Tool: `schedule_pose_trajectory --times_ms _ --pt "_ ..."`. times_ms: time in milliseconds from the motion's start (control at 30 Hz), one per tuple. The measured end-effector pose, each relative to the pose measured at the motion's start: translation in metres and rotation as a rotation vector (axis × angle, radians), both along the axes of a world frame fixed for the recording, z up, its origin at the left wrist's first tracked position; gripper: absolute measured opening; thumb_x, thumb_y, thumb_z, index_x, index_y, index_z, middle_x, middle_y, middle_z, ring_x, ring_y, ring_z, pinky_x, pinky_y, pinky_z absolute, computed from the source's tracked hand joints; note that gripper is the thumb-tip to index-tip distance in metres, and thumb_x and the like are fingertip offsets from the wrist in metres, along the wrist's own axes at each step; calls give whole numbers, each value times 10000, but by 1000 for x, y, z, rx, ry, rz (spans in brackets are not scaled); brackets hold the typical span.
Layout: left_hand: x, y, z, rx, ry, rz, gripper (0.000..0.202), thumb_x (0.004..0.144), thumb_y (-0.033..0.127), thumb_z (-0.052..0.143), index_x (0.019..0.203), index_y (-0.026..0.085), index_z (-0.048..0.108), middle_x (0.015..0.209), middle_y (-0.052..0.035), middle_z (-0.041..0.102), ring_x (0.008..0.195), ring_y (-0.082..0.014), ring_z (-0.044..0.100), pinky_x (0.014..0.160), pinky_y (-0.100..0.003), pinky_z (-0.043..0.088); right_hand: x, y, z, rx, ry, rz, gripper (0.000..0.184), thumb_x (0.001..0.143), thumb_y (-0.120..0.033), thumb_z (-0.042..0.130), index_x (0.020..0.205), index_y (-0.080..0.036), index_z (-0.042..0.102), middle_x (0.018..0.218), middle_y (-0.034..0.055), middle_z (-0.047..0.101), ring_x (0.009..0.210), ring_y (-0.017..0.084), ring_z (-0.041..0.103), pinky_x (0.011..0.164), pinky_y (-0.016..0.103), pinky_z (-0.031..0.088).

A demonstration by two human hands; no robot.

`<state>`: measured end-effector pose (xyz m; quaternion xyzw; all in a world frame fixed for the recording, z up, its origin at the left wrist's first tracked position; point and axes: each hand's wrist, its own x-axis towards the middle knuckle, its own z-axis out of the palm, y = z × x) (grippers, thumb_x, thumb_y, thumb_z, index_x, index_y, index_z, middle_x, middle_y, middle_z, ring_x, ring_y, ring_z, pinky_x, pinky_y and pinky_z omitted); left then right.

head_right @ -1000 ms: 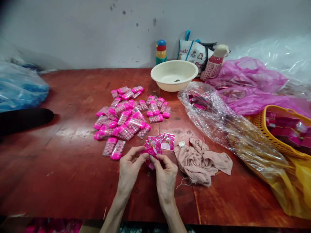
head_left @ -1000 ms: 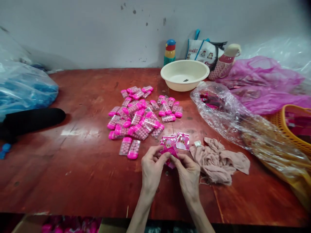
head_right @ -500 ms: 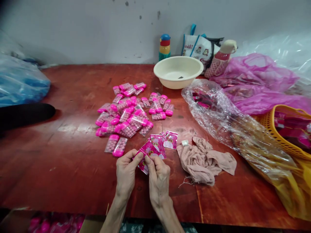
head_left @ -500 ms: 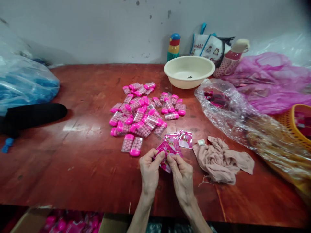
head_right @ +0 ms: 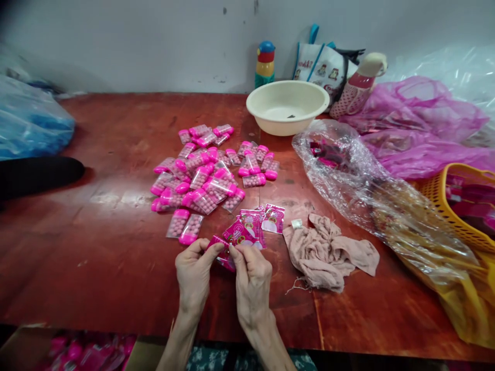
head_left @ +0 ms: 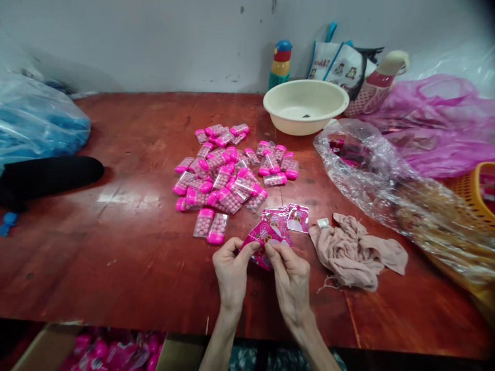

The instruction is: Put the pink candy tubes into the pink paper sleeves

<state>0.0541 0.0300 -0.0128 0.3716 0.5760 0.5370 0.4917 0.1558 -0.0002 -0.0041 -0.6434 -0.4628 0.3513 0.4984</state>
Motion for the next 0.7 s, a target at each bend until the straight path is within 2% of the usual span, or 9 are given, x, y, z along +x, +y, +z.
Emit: schedule_pose_trajectory --times_ms 33,100,200,333,433,500,533,600,700 --pt "0 0 0 3 15 17 221 666 240 729 539 157 567 508 64 503 505 -77 448 509 -181 369 -1 0 -1 19 -32 0 267 893 -322 481 746 -174 648 681 19 601 615 150 522 593 253 396" --pt "-1 -1 0 9 32 42 123 661 232 734 687 169 631 561 57 560 541 -91 505 541 -183 403 -2 1 -2 44 -75 -1 288 903 -315 460 716 -178 630 688 20 594 632 153 511 612 259 386" --pt "-4 -2 3 59 63 34 267 650 204 743 897 195 643 708 25 637 657 -127 586 639 -216 463 -1 4 -4 54 -114 1 314 918 -314 439 676 -180 587 658 8 565 618 147 485 606 255 368" --pt "-11 -1 9 183 123 -82 112 654 172 737 713 191 644 816 -14 632 784 -160 593 716 -241 466 0 6 -4 49 -140 35 328 936 -307 410 665 -181 547 632 -4 531 581 133 465 565 240 352" --pt "-17 2 15 193 139 -247 80 661 158 732 644 180 657 870 -44 646 845 -186 599 767 -261 459 1 6 -3 59 -157 98 309 937 -293 408 697 -182 568 661 2 557 595 133 485 564 234 362" --pt "-20 5 18 165 97 -286 31 681 152 713 662 172 700 961 -75 666 925 -213 600 820 -283 454 1 5 -1 71 -170 164 305 932 -293 420 708 -186 598 658 0 575 598 134 499 560 231 372" --pt "-21 6 18 131 27 -261 20 680 149 711 671 166 718 981 -85 674 922 -219 606 808 -286 465 1 6 1 74 -176 202 310 928 -299 431 698 -188 609 642 -5 579 586 132 502 549 228 373" --pt "-23 8 17 37 -174 -143 30 645 148 732 674 155 735 884 -78 702 795 -195 633 704 -269 498 2 10 5 75 -185 264 342 922 -320 446 657 -190 617 590 -17 574 551 126 501 517 223 362" --pt "-27 11 13 -44 -366 56 84 573 167 778 644 152 735 628 -17 689 574 -120 602 578 -215 489 0 32 15 73 -257 181 367 935 -345 413 684 -183 625 615 -5 595 573 135 523 539 231 368"
